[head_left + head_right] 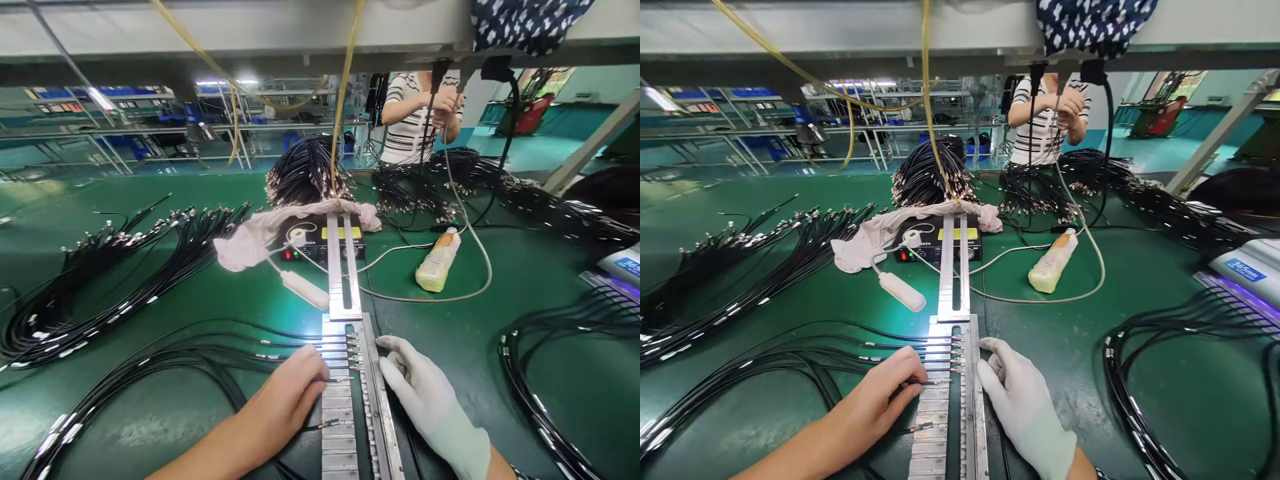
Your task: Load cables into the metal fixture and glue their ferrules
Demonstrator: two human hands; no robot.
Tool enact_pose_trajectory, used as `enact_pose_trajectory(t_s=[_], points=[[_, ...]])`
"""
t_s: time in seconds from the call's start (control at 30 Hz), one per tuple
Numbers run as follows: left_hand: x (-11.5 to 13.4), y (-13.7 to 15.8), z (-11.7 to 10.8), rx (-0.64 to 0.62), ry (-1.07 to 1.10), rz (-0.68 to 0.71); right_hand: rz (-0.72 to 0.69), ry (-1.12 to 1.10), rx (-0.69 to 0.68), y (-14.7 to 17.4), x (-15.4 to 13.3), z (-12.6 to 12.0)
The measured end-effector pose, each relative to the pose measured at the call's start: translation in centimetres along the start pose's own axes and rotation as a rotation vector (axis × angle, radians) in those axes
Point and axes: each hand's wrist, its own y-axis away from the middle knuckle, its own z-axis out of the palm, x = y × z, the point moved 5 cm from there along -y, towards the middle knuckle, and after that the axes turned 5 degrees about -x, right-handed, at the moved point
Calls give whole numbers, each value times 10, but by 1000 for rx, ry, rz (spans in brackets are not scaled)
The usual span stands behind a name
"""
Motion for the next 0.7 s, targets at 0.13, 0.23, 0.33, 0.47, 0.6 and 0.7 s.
enact_pose_trajectory(t_s=[0.13,0.23,0.33,0.47,0.6,0.7], points=[[1,-13,8,18,-43,43,-5,7,-7,-2,-4,-1],[6,-15,13,21,-120,69,5,12,-8,-2,-5,-2],[8,-15,15,37,-208,86,12,18,-10,-2,-5,-3],[8,-17,15,16,-273,147,-1,44,8,-2,-3,-3],[9,-22,15,-4,-310,214,-7,54,19,-2,-1,-2],[8,-20,18,4,-333,255,-5,54,23,-3,0,-2]])
